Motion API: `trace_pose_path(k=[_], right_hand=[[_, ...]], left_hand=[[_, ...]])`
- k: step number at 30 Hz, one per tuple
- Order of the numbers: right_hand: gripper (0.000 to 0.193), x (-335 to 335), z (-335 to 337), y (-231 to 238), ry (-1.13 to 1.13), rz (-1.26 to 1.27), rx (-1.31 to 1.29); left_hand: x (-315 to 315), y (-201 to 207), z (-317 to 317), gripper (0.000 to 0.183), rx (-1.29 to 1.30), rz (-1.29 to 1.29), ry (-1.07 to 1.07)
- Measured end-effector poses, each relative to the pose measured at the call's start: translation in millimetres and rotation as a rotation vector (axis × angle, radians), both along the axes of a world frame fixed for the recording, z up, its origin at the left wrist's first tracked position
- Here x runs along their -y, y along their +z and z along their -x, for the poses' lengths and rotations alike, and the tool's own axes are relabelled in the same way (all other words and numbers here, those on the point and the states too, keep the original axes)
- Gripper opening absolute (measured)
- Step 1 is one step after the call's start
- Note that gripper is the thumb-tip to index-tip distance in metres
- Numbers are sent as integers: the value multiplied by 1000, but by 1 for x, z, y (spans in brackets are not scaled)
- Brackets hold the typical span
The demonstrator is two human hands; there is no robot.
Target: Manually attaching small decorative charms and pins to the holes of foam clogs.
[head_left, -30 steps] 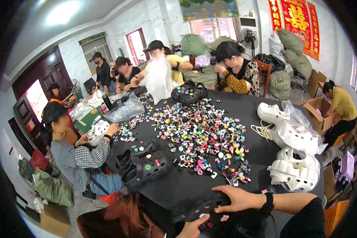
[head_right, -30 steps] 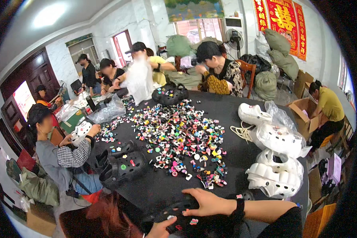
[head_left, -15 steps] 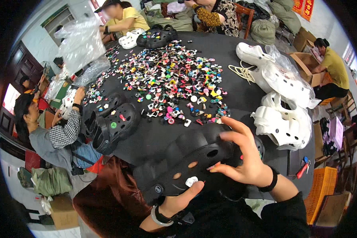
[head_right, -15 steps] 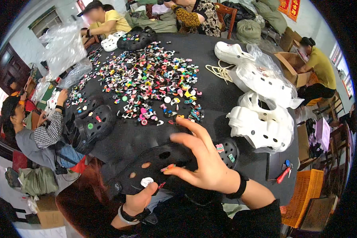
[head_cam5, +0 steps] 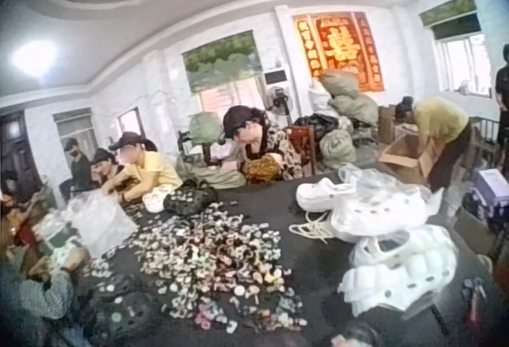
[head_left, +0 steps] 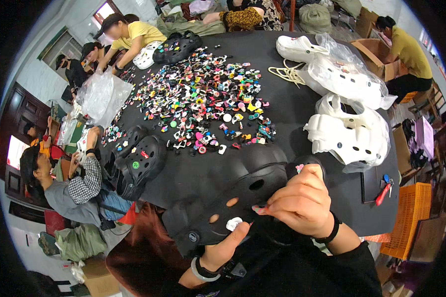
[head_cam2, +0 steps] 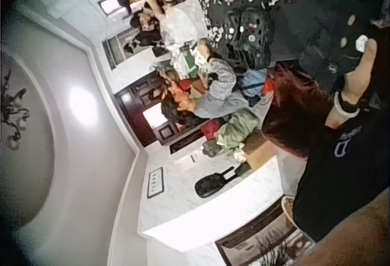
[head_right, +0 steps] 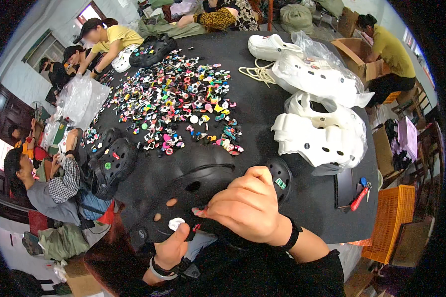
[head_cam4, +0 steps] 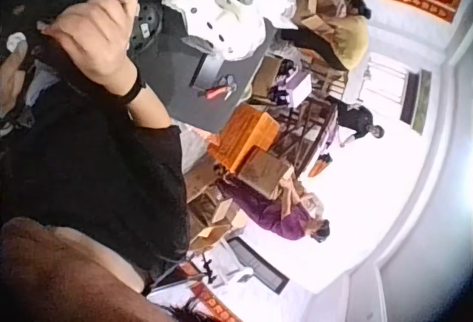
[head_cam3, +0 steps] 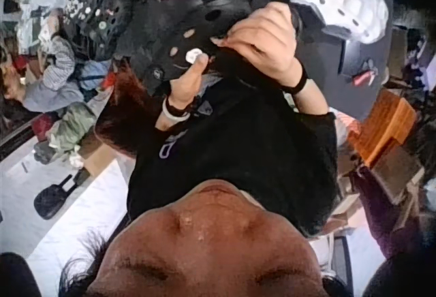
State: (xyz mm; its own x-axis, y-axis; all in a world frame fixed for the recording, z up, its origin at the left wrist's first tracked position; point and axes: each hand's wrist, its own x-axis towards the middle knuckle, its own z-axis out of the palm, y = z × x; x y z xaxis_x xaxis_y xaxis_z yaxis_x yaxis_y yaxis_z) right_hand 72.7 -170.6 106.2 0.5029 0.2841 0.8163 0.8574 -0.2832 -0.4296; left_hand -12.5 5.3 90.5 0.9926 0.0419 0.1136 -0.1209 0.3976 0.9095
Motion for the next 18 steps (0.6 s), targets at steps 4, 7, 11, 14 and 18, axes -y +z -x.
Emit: trace_pose_path(k=[4, 7, 11, 14, 18], right_hand=[[22, 3, 2, -1, -2, -9, -17], [19, 7, 0, 0, 60, -32, -144], [17, 7, -2, 1, 143, -78, -249], [17, 6, -3, 0, 138, -75, -251], [16, 7, -3, -1, 108, -83, -281]], left_hand=[[1, -2, -2, 48, 39, 5, 22], [1, -2, -2, 47, 20, -8, 15], [1, -4, -4, 47, -16, -7, 27], [1, -8, -3, 44, 38, -11, 28], [0, -12, -2, 40, 74, -129, 50]])
